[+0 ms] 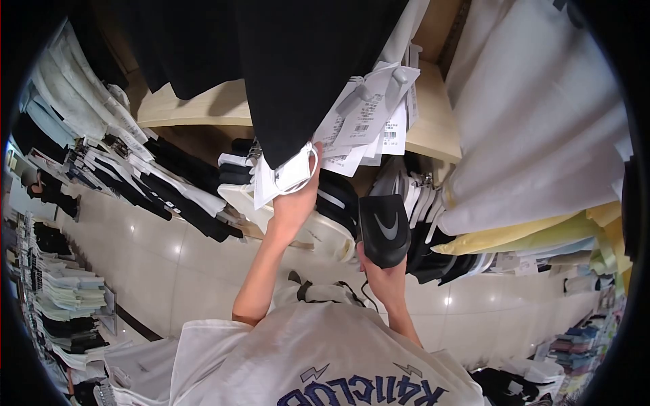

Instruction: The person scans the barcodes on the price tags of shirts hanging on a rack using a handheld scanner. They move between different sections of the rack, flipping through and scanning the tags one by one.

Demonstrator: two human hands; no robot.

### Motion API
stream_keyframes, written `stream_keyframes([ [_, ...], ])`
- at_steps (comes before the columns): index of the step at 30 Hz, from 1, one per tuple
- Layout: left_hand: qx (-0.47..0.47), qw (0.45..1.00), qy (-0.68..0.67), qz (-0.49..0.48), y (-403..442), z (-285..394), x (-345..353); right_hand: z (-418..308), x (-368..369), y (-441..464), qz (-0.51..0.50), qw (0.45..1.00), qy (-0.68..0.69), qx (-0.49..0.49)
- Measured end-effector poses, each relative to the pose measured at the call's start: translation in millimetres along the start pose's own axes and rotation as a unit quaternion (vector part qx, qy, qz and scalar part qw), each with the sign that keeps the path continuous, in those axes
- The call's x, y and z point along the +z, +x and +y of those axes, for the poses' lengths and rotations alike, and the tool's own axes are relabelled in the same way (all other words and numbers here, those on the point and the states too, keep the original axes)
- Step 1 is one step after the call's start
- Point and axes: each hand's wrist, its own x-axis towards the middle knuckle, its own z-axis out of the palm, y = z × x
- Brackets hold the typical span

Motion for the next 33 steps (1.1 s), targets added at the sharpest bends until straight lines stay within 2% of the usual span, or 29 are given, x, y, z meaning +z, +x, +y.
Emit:
stream_keyframes([
  [3,-0.016,0.998,-0.016,-0.055,-2.1,4.1,1.3,-2.8,0.0,1.7,0.004,1.000,0.003,-0.012],
  [6,0.037,0.995,0.052,-0.071,-3.9,12.5,-6.2,-10.9,4.2,7.0,0.006,0.999,0.005,-0.033],
  [8,0.098,0.987,0.102,-0.073,-12.4,-0.2,-10.5,-14.2,9.1,10.8,-0.008,0.996,-0.009,-0.092],
  [10,0.129,0.989,0.054,-0.051,-5.5,1.3,-7.7,-15.6,12.4,11.2,-0.010,0.996,-0.009,-0.087],
  [12,0.075,0.982,0.127,-0.117,-9.9,-0.3,-17.7,-15.4,14.4,12.4,-0.013,0.996,-0.009,-0.084],
  [13,0.074,0.982,0.127,-0.117,-9.1,-0.1,-17.1,-13.9,15.1,12.0,-0.010,0.996,-0.009,-0.085],
  [16,0.071,0.985,0.115,-0.109,-4.9,8.1,-13.4,-11.8,14.9,10.7,-0.009,0.996,-0.013,-0.089],
  [31,0.041,0.971,0.018,-0.234,4.4,22.8,-7.1,-21.9,27.3,26.3,-0.008,0.996,0.013,-0.089],
  [33,-0.012,0.967,0.007,-0.255,4.9,25.4,-8.0,-23.3,31.4,28.5,0.003,0.995,0.028,-0.094],
])
